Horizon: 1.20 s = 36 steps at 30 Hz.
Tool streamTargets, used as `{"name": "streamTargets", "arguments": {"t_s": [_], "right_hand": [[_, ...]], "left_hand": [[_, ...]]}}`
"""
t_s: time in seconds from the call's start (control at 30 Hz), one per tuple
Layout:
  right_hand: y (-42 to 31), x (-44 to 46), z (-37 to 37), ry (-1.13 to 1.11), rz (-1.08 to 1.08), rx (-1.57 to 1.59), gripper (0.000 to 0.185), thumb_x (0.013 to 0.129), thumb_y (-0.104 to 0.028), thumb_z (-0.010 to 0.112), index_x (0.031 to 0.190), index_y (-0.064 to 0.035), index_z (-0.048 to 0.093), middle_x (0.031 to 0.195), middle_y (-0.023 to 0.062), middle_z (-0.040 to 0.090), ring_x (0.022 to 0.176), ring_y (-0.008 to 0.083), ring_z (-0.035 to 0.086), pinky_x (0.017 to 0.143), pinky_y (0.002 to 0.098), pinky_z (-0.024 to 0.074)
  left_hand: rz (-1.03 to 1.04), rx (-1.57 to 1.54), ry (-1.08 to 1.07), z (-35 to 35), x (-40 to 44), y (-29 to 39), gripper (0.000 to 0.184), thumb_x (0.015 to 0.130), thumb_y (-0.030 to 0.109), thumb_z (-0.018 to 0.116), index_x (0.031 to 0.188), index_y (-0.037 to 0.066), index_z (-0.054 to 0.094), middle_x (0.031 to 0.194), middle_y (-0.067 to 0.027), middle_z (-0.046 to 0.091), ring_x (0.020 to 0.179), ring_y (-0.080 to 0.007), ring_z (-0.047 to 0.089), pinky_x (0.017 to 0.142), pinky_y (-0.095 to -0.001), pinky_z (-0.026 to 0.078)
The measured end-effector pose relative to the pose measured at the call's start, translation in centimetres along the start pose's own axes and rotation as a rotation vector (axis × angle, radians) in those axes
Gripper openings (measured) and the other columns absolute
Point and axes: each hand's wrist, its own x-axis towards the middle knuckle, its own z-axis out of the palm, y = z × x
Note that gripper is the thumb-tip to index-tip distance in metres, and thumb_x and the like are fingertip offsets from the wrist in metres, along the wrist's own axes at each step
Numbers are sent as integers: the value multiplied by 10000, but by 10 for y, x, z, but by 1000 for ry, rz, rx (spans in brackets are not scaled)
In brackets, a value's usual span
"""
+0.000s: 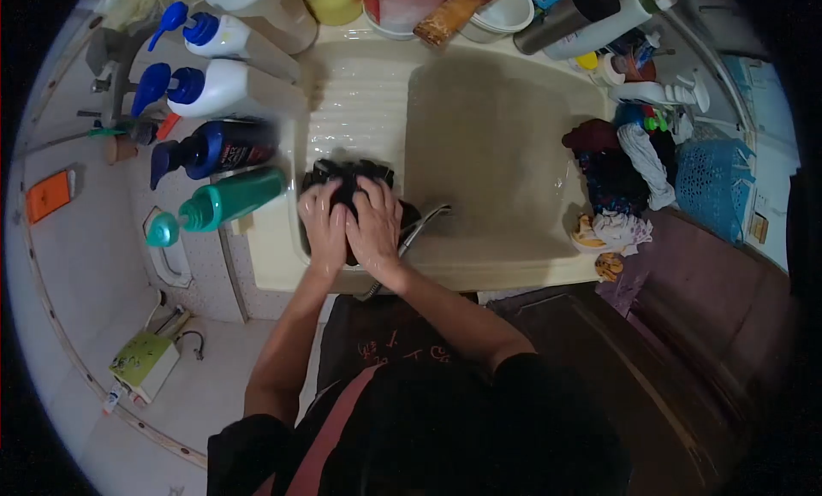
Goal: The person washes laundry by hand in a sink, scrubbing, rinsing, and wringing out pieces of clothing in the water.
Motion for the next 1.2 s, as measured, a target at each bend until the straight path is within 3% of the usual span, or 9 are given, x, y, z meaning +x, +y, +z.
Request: {"name": "streamTargets", "arguments": {"t_s": [0.17, 0.4, 0.43, 0.53, 0.63, 0.9, 0.97, 1.03, 1.2], "right_hand": [[24, 62, 20, 104, -39, 93, 235, 792, -244, 512, 745, -54, 642, 825, 105, 566, 817, 311, 492, 721, 455, 377], [36, 155, 13, -249, 199, 142, 386, 837, -355, 501, 848, -6, 663, 938, 175, 615, 932, 363, 565, 841, 436, 440], [44, 153, 13, -81, 93, 162, 400, 839, -388, 516, 940, -22, 641, 942, 167, 616, 940, 368, 565, 854, 430, 438], [81, 139, -12, -6, 145, 298, 440, 812, -354, 646, 1119, -47, 570, 1081, 145, 584, 961, 272, 569, 861, 354, 444], [117, 119, -63, 19, 339, 677, 386, 787, -222, 695, 1114, -66, 562, 1017, 88, 574, 939, 198, 556, 824, 313, 453], [273, 82, -160, 169, 684, 539, 495, 785, -84, 614, 1248, -69, 439, 1212, 140, 494, 1072, 251, 504, 888, 352, 429], [285, 73, -152, 171, 700, 431, 464, 815, -141, 607, 1245, -79, 441, 1291, 150, 450, 1155, 260, 459, 948, 364, 392], [277, 74, -123, 99, 633, -227, 514, 867, -249, 575, 1312, -57, 404, 1314, 172, 441, 1183, 292, 453, 983, 403, 372], [315, 67, -114, 258, 656, 243, 550, 895, -313, 554, 1339, -32, 389, 1341, 176, 407, 1199, 314, 438, 995, 424, 361]], "left_hand": [[-46, 133, 58, 31, 36, -18, 250, 885, 242, 439, 910, 21, 551, 882, -199, 532, 851, -399, 509, 749, -477, 406], [-490, 282, -249, 41, 143, -14, 370, 905, 284, 368, 941, 10, 614, 983, -256, 599, 971, -453, 551, 790, -504, 457], [-203, 493, -332, 56, 148, -54, 357, 881, 286, 407, 914, -2, 615, 932, -229, 631, 883, -421, 602, 732, -482, 487], [-1163, -996, -40, 54, 154, -16, 332, 869, 290, 445, 931, 13, 618, 857, -141, 628, 733, -276, 623, 632, -417, 509], [-1252, -1141, -266, 102, 149, 11, 294, 901, 252, 433, 931, 22, 613, 844, -147, 646, 693, -293, 619, 656, -411, 538], [-926, -723, -169, 191, 144, 40, 359, 904, 363, 492, 940, 11, 550, 723, -160, 570, 663, -337, 585, 522, -485, 441], [-313, -35, -39, 211, 145, 28, 416, 861, 371, 564, 1053, 5, 511, 878, -229, 563, 798, -393, 576, 689, -500, 464], [-159, 157, -63, 217, 133, 66, 498, 841, 399, 588, 1176, 49, 472, 1046, -269, 502, 928, -437, 531, 830, -493, 437], [-157, 443, -383, 220, 112, 78, 529, 823, 421, 610, 1244, 131, 474, 1173, -232, 413, 1099, -418, 455, 890, -479, 431]]}}
